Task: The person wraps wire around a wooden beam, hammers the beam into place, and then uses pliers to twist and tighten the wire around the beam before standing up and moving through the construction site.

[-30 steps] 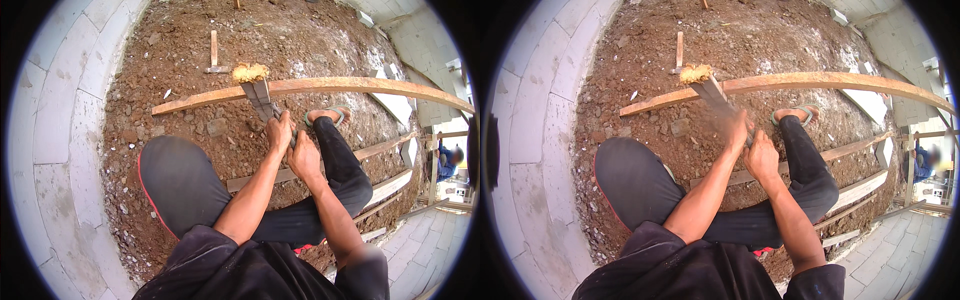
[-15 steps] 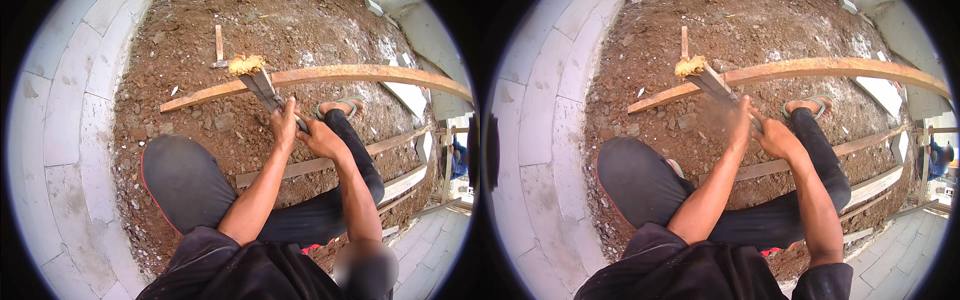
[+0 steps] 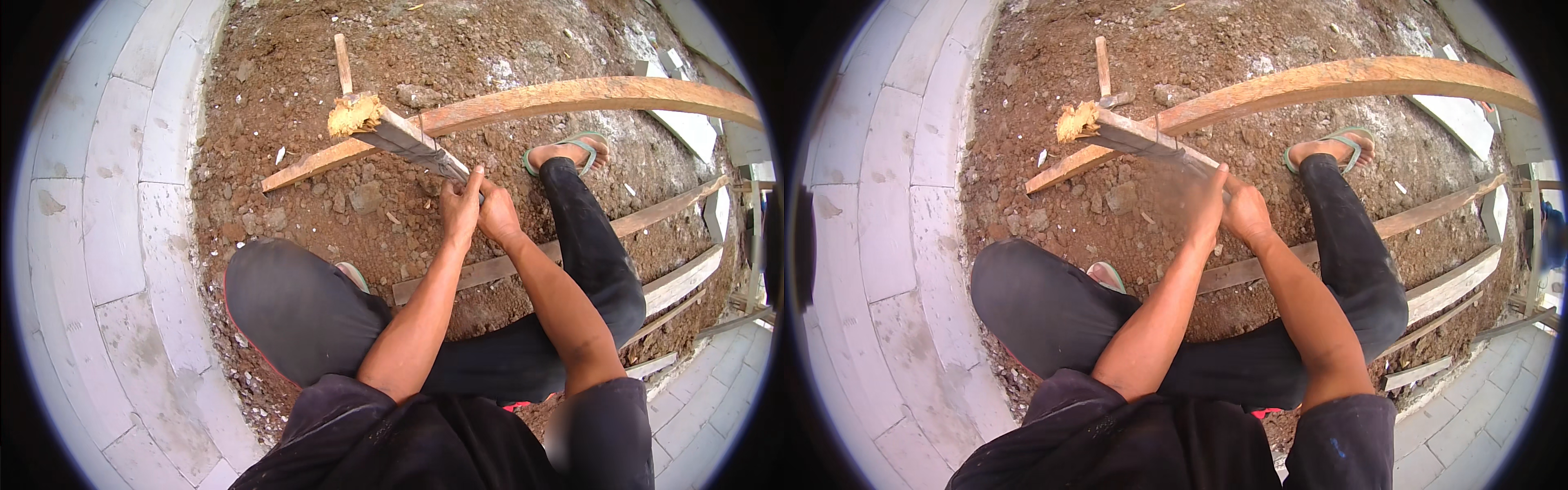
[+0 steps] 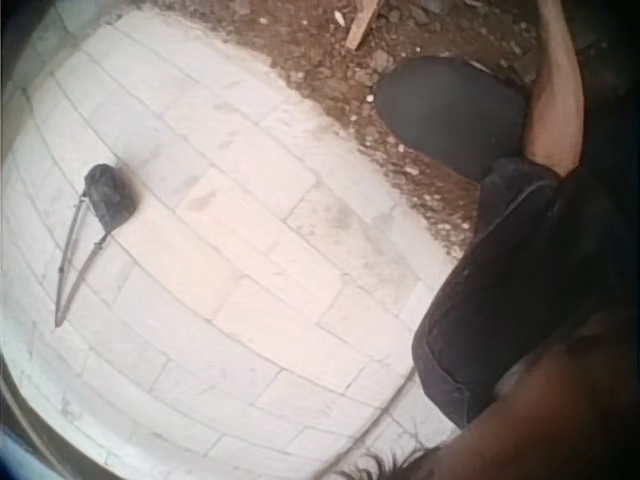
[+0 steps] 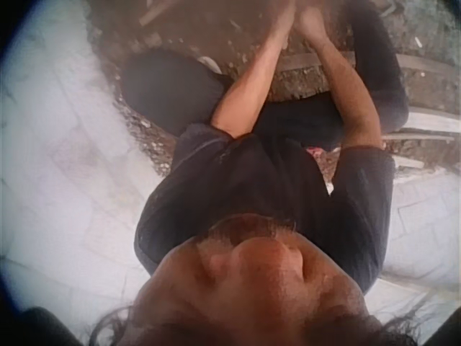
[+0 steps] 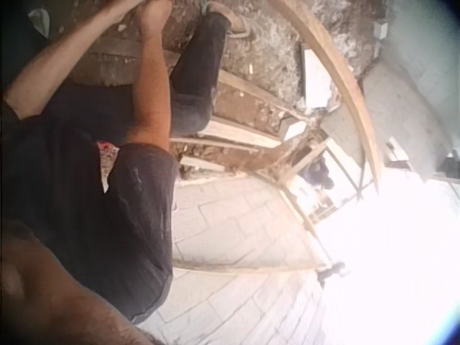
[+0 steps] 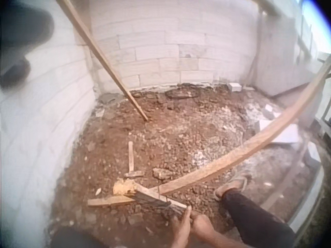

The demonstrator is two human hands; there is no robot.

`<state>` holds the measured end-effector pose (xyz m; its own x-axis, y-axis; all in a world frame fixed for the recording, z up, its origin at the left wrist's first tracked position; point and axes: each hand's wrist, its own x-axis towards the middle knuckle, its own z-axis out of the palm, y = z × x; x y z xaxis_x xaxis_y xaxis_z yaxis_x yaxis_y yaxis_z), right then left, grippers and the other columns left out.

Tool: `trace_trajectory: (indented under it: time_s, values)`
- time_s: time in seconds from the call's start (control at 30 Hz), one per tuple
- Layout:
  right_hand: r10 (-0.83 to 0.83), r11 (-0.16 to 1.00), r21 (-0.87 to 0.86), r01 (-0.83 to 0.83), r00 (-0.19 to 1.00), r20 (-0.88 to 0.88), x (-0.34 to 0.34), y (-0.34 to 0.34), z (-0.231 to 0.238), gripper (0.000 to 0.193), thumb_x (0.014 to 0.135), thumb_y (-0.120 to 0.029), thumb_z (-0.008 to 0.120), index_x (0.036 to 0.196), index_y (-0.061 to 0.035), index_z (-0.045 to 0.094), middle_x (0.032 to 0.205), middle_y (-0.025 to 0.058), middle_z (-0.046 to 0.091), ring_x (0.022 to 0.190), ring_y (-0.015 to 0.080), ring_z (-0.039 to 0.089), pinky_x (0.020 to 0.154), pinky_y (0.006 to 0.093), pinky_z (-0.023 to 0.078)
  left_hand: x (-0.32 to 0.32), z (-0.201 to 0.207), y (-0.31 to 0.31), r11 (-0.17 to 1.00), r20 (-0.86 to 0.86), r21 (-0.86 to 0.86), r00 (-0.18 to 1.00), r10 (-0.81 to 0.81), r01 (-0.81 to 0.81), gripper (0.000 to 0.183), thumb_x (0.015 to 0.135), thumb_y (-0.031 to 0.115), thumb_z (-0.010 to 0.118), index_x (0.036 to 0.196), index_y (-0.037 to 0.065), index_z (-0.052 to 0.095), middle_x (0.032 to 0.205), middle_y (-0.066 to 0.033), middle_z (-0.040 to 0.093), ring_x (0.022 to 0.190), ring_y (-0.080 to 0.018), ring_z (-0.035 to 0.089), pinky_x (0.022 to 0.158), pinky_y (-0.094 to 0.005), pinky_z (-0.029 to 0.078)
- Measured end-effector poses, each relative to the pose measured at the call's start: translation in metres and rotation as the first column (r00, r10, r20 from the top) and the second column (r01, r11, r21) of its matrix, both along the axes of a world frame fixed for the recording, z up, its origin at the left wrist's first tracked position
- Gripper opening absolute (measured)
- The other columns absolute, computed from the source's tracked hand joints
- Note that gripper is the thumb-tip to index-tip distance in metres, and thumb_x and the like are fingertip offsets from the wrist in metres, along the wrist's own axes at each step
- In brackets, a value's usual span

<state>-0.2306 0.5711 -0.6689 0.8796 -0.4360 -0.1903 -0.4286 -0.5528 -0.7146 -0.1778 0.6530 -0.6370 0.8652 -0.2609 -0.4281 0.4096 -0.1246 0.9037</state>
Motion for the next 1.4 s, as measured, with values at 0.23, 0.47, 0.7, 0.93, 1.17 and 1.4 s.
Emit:
trace_trajectory:
  time_s: [0.23, 0.47, 0.7, 0.93, 1.17, 1.4]
  values:
    - [0.034, 0.992, -0.125, -0.018, 0.992, 0.125, 0.003, -0.013, -0.003, 0.030, 0.087, -0.026, 0.064, 0.111, -0.0080, 0.064, 0.107, 0.0242, 0.066, 0.096, 0.0444, 0.062, 0.081, 0.0513, 0.052, 0.014, -0.026, 0.014, 0.962, -0.070, -0.268, 0.995, -0.069, 0.048, 0.049, 0.085, 0.045, 0.077, 0.105, 0.003, 0.061, 0.093, -0.0027, 0.065, 0.088, -0.0119, 0.060, 0.078, -0.0269, 0.047]
    - [0.268, 0.723, 0.690, 0.013, 0.916, -0.298, -0.016, 0.022, 0.104, 0.026, 0.088, -0.017, 0.071, 0.093, 0.0071, 0.062, 0.065, 0.0123, 0.064, 0.063, 0.0196, 0.066, 0.054, 0.0350, 0.055, 0.020, 0.016, 0.060, 0.711, -0.292, -0.704, 0.910, -0.295, 0.005, 0.048, 0.095, 0.034, 0.064, 0.126, -0.001, 0.054, 0.110, -0.0159, 0.065, 0.112, -0.0274, 0.061, 0.100, -0.0419, 0.047]
    - [0.177, 0.817, 0.576, 0.038, 0.933, -0.312, -0.027, 0.048, 0.098, 0.041, 0.080, -0.018, 0.075, 0.105, 0.0071, 0.055, 0.079, 0.0149, 0.065, 0.067, 0.0212, 0.066, 0.055, 0.0342, 0.055, 0.021, 0.038, 0.058, 0.759, -0.456, -0.628, 0.871, -0.183, -0.169, 0.029, 0.098, 0.028, 0.059, 0.078, 0.012, 0.045, 0.062, 0.0017, 0.039, 0.056, -0.0145, 0.043, 0.064, -0.0385, 0.050]
    - [-0.092, 0.978, -0.200, 0.054, 0.978, -0.187, -0.013, 0.073, 0.068, 0.037, 0.082, -0.024, 0.068, 0.104, 0.0023, 0.053, 0.100, 0.0307, 0.064, 0.097, 0.0470, 0.062, 0.083, 0.0532, 0.049, 0.025, 0.034, 0.028, 0.886, -0.404, -0.282, 0.883, 0.239, -0.369, 0.038, 0.092, 0.032, 0.069, 0.070, 0.006, 0.052, 0.062, -0.0002, 0.049, 0.053, -0.0120, 0.046, 0.052, -0.0330, 0.041]
    - [0.049, 0.986, -0.167, -0.023, 0.987, 0.153, 0.015, -0.007, -0.027, 0.029, 0.082, -0.023, 0.068, 0.102, -0.0038, 0.057, 0.098, 0.0251, 0.066, 0.090, 0.0463, 0.062, 0.078, 0.0519, 0.050, 0.028, 0.015, 0.011, 0.972, -0.278, -0.220, 0.950, -0.141, 0.081, 0.069, 0.089, 0.046, 0.069, 0.131, -0.004, 0.047, 0.124, -0.0148, 0.053, 0.113, -0.0209, 0.050, 0.100, -0.0409, 0.040]
    - [0.148, 0.979, -0.144, -0.144, 0.989, 0.020, -0.014, 0.017, 0.035, 0.025, 0.090, -0.023, 0.065, 0.101, -0.0008, 0.059, 0.077, 0.0219, 0.068, 0.075, 0.0432, 0.066, 0.068, 0.0500, 0.052, 0.034, 0.000, 0.034, 0.881, -0.134, -0.474, 0.987, -0.090, 0.016, 0.051, 0.092, 0.042, 0.067, 0.121, 0.001, 0.056, 0.107, -0.0155, 0.067, 0.108, -0.0272, 0.063, 0.084, -0.0394, 0.049]
